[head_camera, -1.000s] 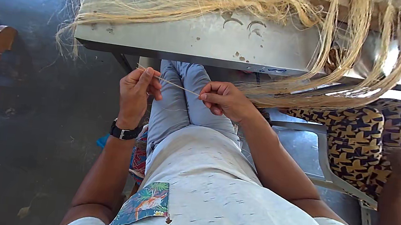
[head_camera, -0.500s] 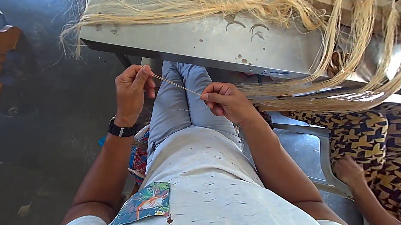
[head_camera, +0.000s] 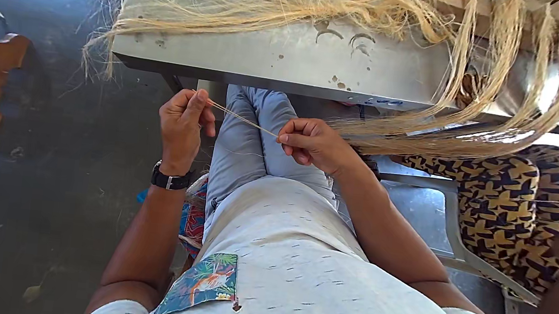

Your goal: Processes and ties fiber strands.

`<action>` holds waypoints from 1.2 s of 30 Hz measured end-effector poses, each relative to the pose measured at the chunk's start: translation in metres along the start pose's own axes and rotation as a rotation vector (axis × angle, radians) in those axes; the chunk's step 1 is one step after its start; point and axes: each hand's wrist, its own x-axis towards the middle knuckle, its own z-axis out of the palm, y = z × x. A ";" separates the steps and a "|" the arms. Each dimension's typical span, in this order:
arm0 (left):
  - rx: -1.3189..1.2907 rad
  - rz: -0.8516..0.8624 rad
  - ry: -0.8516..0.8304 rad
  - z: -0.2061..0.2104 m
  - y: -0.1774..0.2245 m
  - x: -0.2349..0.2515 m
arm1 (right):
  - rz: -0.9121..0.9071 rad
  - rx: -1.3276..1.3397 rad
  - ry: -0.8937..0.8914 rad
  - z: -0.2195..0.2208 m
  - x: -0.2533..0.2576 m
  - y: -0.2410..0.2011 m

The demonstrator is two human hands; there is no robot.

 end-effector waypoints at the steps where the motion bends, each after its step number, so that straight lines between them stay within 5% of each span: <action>1: -0.012 0.000 -0.006 -0.001 -0.001 -0.001 | -0.002 0.001 -0.003 0.000 0.000 0.000; 26: -0.052 -0.006 -0.029 -0.004 -0.006 -0.007 | -0.002 0.008 0.004 -0.004 -0.003 0.005; 36: 0.046 -0.288 0.043 -0.007 -0.018 -0.017 | -0.040 0.141 0.165 0.000 0.000 0.001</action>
